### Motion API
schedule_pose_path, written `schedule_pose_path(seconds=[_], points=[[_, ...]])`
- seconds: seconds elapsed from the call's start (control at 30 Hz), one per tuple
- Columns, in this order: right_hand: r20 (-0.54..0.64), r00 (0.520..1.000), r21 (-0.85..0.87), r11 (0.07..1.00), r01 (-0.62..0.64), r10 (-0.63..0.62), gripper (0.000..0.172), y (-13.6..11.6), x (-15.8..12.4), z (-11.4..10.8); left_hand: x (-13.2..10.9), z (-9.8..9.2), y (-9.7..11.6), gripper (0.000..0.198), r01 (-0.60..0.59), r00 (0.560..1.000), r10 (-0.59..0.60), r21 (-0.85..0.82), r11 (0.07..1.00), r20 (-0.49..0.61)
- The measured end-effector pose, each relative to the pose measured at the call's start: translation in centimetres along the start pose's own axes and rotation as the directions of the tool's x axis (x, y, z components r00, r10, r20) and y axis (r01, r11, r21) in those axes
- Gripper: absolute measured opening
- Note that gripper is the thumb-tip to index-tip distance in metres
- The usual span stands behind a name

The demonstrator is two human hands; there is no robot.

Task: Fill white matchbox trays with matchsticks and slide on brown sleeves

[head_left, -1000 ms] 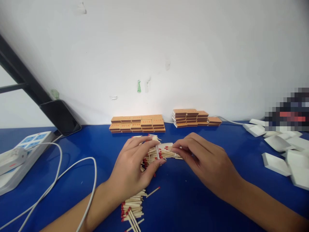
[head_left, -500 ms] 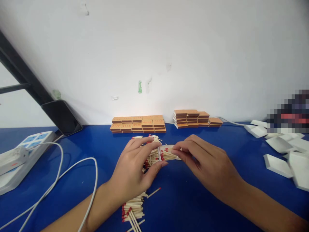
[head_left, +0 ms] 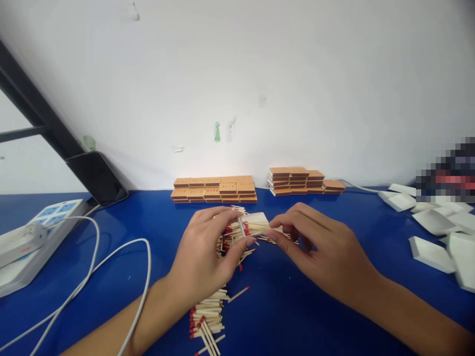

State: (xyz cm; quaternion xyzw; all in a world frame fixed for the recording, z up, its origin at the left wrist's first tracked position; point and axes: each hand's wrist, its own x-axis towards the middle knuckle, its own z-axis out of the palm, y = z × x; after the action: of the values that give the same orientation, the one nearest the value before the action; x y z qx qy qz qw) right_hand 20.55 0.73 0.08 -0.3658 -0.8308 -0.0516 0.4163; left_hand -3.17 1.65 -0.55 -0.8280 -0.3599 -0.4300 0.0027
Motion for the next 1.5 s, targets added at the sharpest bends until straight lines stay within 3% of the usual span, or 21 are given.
schedule_pose_path(seconds=[0.17, 0.53, 0.73, 0.97, 1.33, 1.5], points=[[0.023, 1.0, 0.031, 0.999, -0.01, 0.01, 0.008, 0.0, -0.2, 0.2, -0.3, -0.1, 0.3, 0.033, -0.083, 0.994, 0.083, -0.003, 0.997, 0.065], [0.033, 0.999, -0.018, 0.999, 0.039, -0.038, 0.01, 0.7, -0.2, -0.3, -0.3, 0.2, 0.2, 0.033, -0.102, 0.991, 0.102, -0.013, 0.995, 0.085], [0.173, 0.984, 0.013, 0.999, 0.05, -0.051, 0.008, 1.1, 0.0, -0.5, -0.4, 0.1, 0.0, 0.034, -0.103, 0.989, 0.101, 0.008, 0.995, 0.111], [0.211, 0.977, 0.034, 0.999, 0.025, -0.032, 0.011, 0.9, -0.1, 0.1, -0.2, 0.2, 0.2, 0.033, -0.138, 0.983, 0.138, -0.01, 0.99, 0.117], [0.08, 0.997, 0.111, 0.994, -0.011, 0.003, 0.015, 0.5, 0.4, -0.9, -0.1, 0.0, 0.2, 0.035, -0.095, 0.989, 0.097, -0.025, 0.995, 0.11], [0.129, 0.991, 0.159, 0.987, 0.005, -0.025, 0.012, 0.3, 0.6, -1.7, 0.0, 0.0, 0.3, 0.034, -0.058, 0.994, 0.059, -0.013, 0.998, 0.092]])
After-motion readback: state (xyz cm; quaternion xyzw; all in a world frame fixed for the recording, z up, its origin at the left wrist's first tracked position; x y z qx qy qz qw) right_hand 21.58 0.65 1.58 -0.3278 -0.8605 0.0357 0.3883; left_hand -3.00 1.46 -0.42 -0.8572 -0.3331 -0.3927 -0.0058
